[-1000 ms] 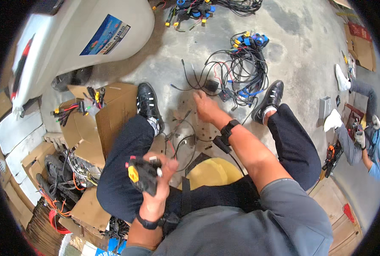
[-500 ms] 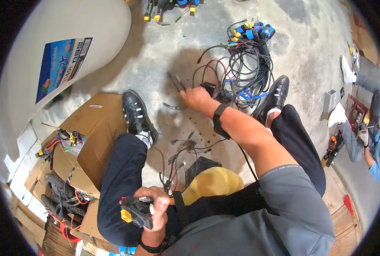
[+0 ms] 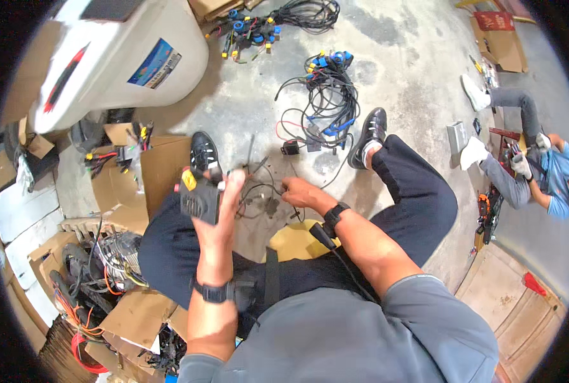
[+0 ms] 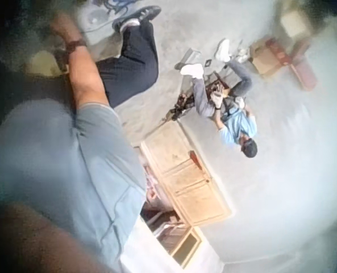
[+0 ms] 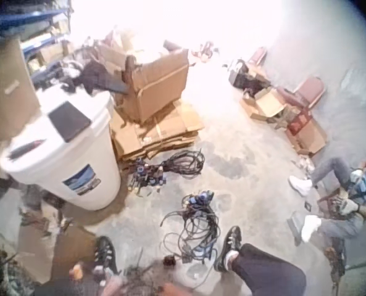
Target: Inspecting and organizing a complex wiring harness with various connectors.
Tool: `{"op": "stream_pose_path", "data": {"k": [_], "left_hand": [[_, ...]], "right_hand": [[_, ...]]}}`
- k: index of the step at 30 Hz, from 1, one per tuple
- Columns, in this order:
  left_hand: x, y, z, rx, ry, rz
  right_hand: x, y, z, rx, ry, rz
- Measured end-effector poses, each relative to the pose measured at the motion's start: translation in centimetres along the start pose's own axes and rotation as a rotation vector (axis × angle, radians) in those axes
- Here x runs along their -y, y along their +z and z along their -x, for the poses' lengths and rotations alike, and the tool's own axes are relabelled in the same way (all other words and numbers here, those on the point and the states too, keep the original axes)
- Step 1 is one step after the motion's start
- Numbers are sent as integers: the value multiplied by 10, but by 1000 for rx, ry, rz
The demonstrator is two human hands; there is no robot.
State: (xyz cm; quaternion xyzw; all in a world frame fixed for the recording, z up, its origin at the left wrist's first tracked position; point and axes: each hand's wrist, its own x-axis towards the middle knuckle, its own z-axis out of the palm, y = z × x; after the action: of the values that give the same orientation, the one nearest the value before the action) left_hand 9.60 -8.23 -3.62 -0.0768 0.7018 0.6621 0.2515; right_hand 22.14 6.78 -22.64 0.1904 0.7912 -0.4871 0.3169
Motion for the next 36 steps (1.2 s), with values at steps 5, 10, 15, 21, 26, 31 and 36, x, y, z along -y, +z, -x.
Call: {"op": "stream_pose_path", "data": {"k": [5,10,15,21,26,31,36], "left_hand": [[26,-7,-11,57,188,82],[34,-3,-15,-91,395,104],[25,-4,-3,-70,477,107],[42,-12,-12,-31,307,178],[49,-19,-7,-2,250,133],[61,-26,-9,10,251,122],[68,-35,-10,14,331,105]], "right_hand": [[4,-28,72,-174,1,-170],[48,-76,145,-465,-57,-386],[109,-117,216,-667,-137,-407],[147,-148,261,-706,-368,-494],[129,-147,264,-653,-427,-610],[69,-120,227,-596,-219,-675],[22,-82,201,-568,12,-750]]}}
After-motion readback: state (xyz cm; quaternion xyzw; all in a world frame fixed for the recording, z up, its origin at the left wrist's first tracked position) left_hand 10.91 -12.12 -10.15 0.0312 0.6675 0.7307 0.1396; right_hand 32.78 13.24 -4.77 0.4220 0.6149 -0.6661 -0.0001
